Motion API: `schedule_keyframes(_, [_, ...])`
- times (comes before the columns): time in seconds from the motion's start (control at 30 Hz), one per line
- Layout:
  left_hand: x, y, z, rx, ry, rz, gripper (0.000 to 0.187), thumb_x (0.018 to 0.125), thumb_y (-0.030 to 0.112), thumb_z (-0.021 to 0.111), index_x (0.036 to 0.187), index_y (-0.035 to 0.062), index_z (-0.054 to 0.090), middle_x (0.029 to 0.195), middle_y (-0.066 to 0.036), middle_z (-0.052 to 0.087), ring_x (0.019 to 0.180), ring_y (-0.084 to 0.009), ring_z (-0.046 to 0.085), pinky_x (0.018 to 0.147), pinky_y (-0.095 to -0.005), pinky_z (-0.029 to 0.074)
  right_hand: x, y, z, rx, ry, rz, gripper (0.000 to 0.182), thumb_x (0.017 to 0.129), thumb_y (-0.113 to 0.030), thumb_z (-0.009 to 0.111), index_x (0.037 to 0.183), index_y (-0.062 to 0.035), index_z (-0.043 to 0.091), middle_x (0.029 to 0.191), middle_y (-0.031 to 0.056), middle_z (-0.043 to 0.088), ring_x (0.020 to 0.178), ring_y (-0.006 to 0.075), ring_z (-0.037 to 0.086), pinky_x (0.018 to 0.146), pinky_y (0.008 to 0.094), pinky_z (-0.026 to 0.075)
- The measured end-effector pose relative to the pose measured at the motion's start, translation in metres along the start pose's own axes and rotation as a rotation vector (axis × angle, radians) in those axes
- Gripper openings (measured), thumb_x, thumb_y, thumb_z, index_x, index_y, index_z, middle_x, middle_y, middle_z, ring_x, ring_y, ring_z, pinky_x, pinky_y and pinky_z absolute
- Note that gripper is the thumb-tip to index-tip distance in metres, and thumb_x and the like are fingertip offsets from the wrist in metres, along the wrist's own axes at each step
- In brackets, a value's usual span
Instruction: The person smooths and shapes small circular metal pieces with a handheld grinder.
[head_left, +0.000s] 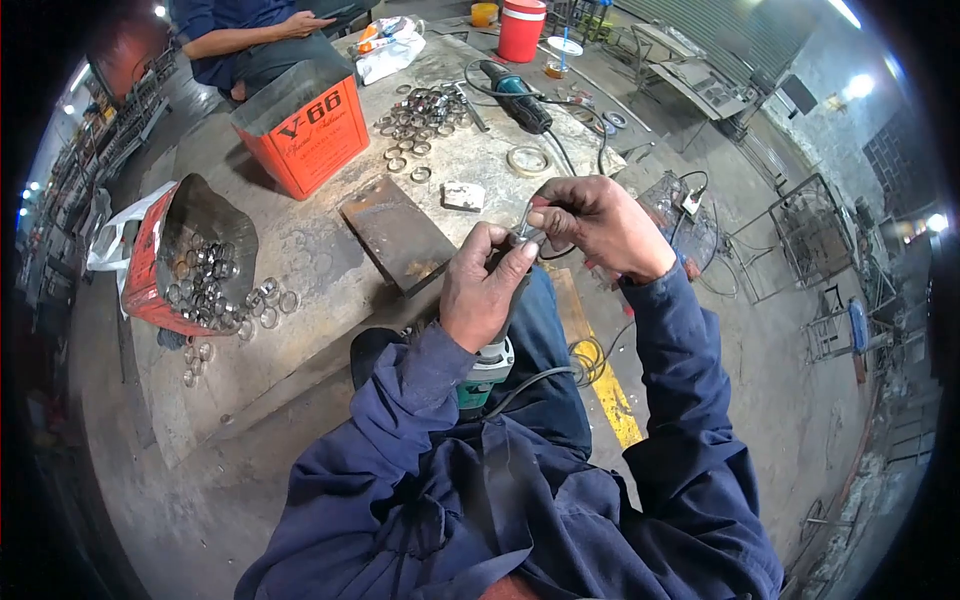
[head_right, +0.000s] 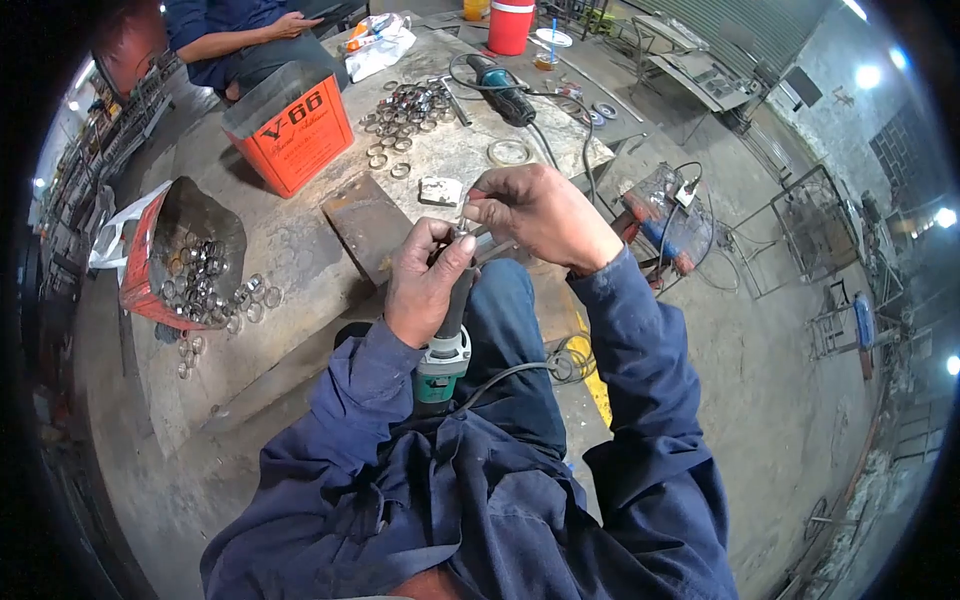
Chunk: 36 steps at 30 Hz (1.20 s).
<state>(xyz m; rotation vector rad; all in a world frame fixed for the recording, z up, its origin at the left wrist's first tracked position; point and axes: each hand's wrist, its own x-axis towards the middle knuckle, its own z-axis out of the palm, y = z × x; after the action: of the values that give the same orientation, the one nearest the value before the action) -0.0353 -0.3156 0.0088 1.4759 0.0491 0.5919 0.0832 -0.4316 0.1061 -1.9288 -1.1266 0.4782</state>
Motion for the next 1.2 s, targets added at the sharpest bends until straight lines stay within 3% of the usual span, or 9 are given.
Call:
schedule_keyframes(0.1, [0.001, 0.003, 0.0, 0.105, 0.037, -0.047, 0.022, 0.094, 0.027, 0.056, 0.09, 0.0056, 0.054, 0.071, 0.0, 0.056, 0.061, -0.0052, 0.052, 0.057, -0.0239, 0.047, 0.007, 0.01, -0.005, 0.037, -0.067, -0.079, 0.022, 0.086, -0.022, 0.066, 0.092, -0.0011, 0.067, 0.067, 0.0036, 0.062, 0.059, 0.0095, 0.056, 0.056, 0.0273, 0.046])
schedule_keyframes(0.27, [0.002, 0.014, -0.006, -0.171, -0.079, -0.246, 0.038, 0.097, 0.042, 0.044, 0.095, 0.0057, 0.054, 0.08, -0.002, 0.058, 0.065, -0.0084, 0.056, 0.059, -0.0232, 0.048, 0.008, 0.005, -0.003, 0.166, -0.139, -0.125, 0.022, 0.085, -0.024, 0.068, 0.094, -0.0032, 0.067, 0.069, 0.0021, 0.063, 0.061, 0.0083, 0.056, 0.058, 0.0263, 0.047])
schedule_keyframes(0.47, [-0.004, 0.014, -0.004, -0.114, 0.04, -0.127, 0.026, 0.089, 0.023, 0.065, 0.1, 0.0038, 0.052, 0.088, -0.003, 0.06, 0.067, -0.0107, 0.059, 0.062, -0.0248, 0.05, 0.01, 0.005, 0.0, 0.064, -0.109, -0.244, 0.021, 0.086, -0.024, 0.067, 0.093, -0.0036, 0.066, 0.071, 0.0008, 0.062, 0.062, 0.0073, 0.057, 0.058, 0.025, 0.047])
schedule_keyframes(0.63, [-0.005, 0.014, -0.012, -0.113, -0.086, -0.134, 0.044, 0.098, 0.046, 0.038, 0.1, 0.0039, 0.051, 0.08, -0.006, 0.059, 0.067, -0.0107, 0.059, 0.061, -0.0255, 0.05, 0.02, 0.013, -0.005, 0.228, -0.289, -0.185, 0.024, 0.085, -0.024, 0.068, 0.094, -0.0025, 0.065, 0.078, -0.0011, 0.063, 0.069, 0.006, 0.057, 0.062, 0.0234, 0.048])
schedule_keyframes(0.77, [-0.006, 0.019, -0.008, 0.021, -0.082, -0.059, 0.044, 0.099, 0.046, 0.037, 0.099, 0.0035, 0.051, 0.08, -0.006, 0.059, 0.067, -0.0107, 0.059, 0.061, -0.0254, 0.049, 0.017, 0.008, -0.004, 0.188, -0.285, -0.212, 0.023, 0.086, -0.023, 0.068, 0.093, -0.0013, 0.065, 0.081, -0.0015, 0.063, 0.074, 0.0053, 0.055, 0.065, 0.0228, 0.046])
schedule_keyframes(0.83, [-0.006, 0.011, -0.006, 0.101, 0.013, -0.018, 0.044, 0.098, 0.046, 0.038, 0.1, 0.0032, 0.051, 0.081, -0.005, 0.059, 0.067, -0.0107, 0.059, 0.061, -0.0258, 0.048, 0.017, 0.011, 0.0, 0.115, -0.195, -0.282, 0.024, 0.083, -0.025, 0.069, 0.091, -0.0029, 0.064, 0.075, 0.0065, 0.062, 0.069, 0.0134, 0.058, 0.066, 0.0309, 0.047])
schedule_keyframes(0.97, [-0.007, 0.019, -0.008, 0.18, -0.001, 0.027, 0.038, 0.097, 0.041, 0.046, 0.101, 0.0029, 0.049, 0.081, -0.004, 0.058, 0.07, -0.0109, 0.06, 0.062, -0.0251, 0.049, 0.018, 0.012, -0.001, 0.09, -0.196, -0.377, 0.019, 0.085, -0.019, 0.069, 0.087, -0.0004, 0.064, 0.077, -0.0001, 0.063, 0.071, 0.0063, 0.055, 0.062, 0.0235, 0.045])
schedule_keyframes(1.03, [-0.006, 0.029, -0.01, -0.07, -0.121, -0.13, 0.031, 0.095, 0.032, 0.055, 0.104, 0.0032, 0.049, 0.084, -0.004, 0.058, 0.071, -0.011, 0.06, 0.063, -0.0245, 0.049, 0.018, 0.009, -0.004, 0.312, -0.351, -0.181, 0.019, 0.083, -0.017, 0.071, 0.084, -0.0001, 0.063, 0.075, 0.0016, 0.062, 0.068, 0.0073, 0.057, 0.06, 0.0236, 0.046])
schedule_keyframes(1.2, [-0.006, 0.013, -0.014, -0.253, 0.057, -0.076, 0.027, 0.09, 0.025, 0.063, 0.098, 0.002, 0.052, 0.085, -0.002, 0.056, 0.077, -0.0057, 0.053, 0.066, -0.0218, 0.045, 0.016, 0.001, 0.0, 0.22, -0.26, -0.197, 0.023, 0.08, -0.02, 0.074, 0.081, -0.0002, 0.063, 0.07, 0.0004, 0.06, 0.065, 0.006, 0.056, 0.057, 0.0227, 0.045])
